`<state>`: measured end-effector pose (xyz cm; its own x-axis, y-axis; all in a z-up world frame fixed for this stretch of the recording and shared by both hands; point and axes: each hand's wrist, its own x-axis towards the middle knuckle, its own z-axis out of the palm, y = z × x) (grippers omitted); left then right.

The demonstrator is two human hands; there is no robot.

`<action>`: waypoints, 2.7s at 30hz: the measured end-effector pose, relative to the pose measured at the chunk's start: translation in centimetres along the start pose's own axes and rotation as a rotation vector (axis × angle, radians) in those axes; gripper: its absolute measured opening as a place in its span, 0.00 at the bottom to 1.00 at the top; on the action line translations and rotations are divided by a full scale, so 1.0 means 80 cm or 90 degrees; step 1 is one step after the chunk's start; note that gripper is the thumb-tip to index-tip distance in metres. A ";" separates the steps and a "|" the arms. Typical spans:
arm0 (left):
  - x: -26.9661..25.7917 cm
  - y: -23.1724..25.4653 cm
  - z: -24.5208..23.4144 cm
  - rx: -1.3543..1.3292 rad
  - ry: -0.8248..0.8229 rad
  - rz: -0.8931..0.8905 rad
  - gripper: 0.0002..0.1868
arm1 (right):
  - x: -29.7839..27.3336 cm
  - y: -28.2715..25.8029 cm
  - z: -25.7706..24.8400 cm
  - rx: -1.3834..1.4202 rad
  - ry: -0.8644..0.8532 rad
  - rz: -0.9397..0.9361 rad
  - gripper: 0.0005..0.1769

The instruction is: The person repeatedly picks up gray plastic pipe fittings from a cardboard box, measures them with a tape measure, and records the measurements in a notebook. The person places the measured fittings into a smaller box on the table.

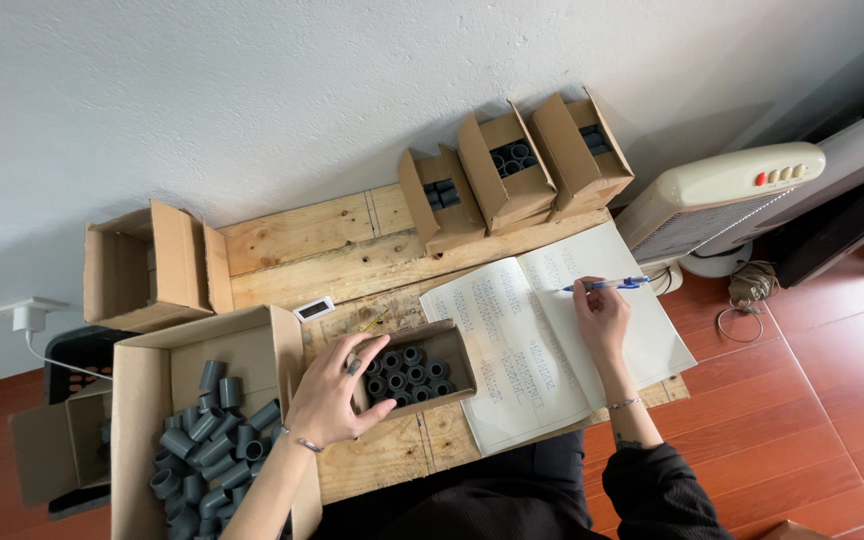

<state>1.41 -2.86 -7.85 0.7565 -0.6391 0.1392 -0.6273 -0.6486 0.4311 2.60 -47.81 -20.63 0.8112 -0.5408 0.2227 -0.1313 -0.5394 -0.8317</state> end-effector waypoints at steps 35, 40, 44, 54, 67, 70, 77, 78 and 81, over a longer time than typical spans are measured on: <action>-0.008 0.017 -0.007 0.079 -0.061 -0.077 0.50 | -0.001 -0.005 -0.045 -0.223 -0.070 -0.163 0.26; -0.008 0.013 -0.002 0.059 -0.062 -0.070 0.46 | -0.006 -0.017 -0.051 -0.145 -0.033 -0.202 0.29; -0.015 0.014 -0.003 0.066 -0.001 -0.064 0.43 | -0.009 -0.035 -0.035 -0.077 0.023 -0.259 0.30; -0.115 -0.029 -0.114 0.172 -0.099 -0.357 0.12 | -0.083 -0.155 0.022 0.026 -0.053 -0.339 0.22; -0.273 -0.069 -0.036 0.093 -0.402 -0.614 0.17 | -0.112 -0.202 0.046 0.094 -0.168 -0.361 0.19; -0.270 -0.059 -0.038 0.104 -0.398 -0.617 0.18 | -0.112 -0.200 0.049 0.099 -0.182 -0.357 0.19; -0.273 -0.052 -0.021 0.086 -0.398 -0.608 0.16 | -0.111 -0.215 0.044 0.098 -0.197 -0.339 0.19; -0.271 -0.052 -0.020 0.081 -0.411 -0.596 0.17 | -0.110 -0.219 0.043 0.098 -0.196 -0.340 0.19; -0.224 -0.012 -0.104 0.068 -0.381 -0.603 0.17 | -0.112 -0.245 0.035 0.135 -0.190 -0.311 0.19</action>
<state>-10.01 12.62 -3.34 0.7444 0.0530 -0.6657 0.1182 -0.9916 0.0533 -0.47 -30.58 -7.76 0.8776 -0.0429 0.4774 0.3874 -0.5229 -0.7593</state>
